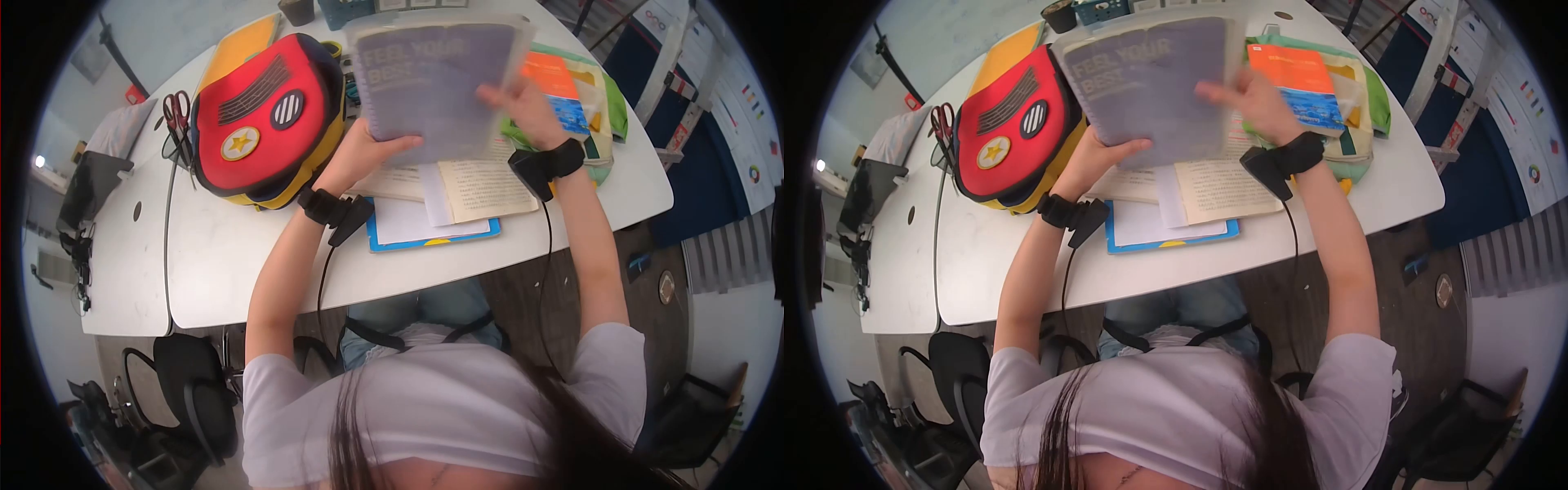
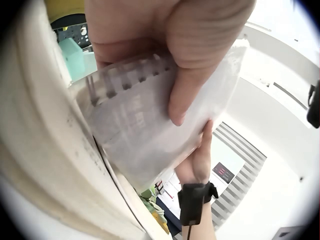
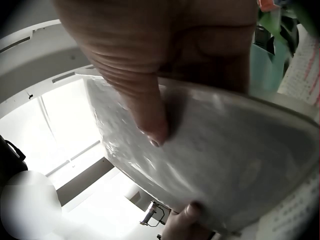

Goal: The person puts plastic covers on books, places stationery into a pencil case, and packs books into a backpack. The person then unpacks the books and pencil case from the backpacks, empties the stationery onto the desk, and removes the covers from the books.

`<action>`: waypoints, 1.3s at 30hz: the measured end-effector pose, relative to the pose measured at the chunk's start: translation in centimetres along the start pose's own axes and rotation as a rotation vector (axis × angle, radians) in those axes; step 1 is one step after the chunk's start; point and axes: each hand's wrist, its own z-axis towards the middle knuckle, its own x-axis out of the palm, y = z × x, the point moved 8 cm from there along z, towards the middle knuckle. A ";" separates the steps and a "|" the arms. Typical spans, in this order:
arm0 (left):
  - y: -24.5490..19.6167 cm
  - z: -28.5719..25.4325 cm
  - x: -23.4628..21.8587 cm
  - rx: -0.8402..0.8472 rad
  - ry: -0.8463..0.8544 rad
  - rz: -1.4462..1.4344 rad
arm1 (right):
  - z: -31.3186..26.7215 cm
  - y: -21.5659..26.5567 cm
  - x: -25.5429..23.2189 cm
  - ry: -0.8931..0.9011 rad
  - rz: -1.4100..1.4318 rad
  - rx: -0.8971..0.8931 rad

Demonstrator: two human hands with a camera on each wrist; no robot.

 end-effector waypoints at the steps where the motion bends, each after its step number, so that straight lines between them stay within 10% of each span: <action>1: 0.2 0.0 0.2 -0.021 0.011 -0.022 | -0.3 -1.2 0.0 -0.012 -0.004 0.004; 3: 0.8 0.1 0.5 -0.037 0.034 -0.041 | -1.1 -5.4 3.2 0.343 -0.297 0.085; 9: 1.7 -0.4 -0.7 -0.091 -0.072 -0.065 | -2.3 -4.1 4.3 0.393 0.305 0.256; 13: -1.4 -1.4 -2.9 0.077 -0.243 -0.178 | -2.3 -3.5 4.5 0.496 0.217 0.313; 17: -4.4 -4.1 -7.2 0.105 -0.410 -0.099 | -1.1 -2.6 -1.4 0.059 -0.087 -0.107; 21: -2.8 -6.6 -14.8 0.101 -0.551 0.077 | -2.1 -9.2 -14.7 -0.580 -0.653 0.126; 25: 0.2 -7.7 -18.6 -0.030 -0.629 0.203 | -2.2 -13.5 -18.1 -0.508 -0.854 0.479; 30: 1.0 -7.8 -18.8 -0.146 -0.749 0.691 | -2.2 -15.2 -16.2 -0.231 -0.403 0.661; 39: -4.5 -6.4 -11.9 0.137 -0.638 0.782 | -2.5 -12.6 -16.7 -0.492 0.181 0.346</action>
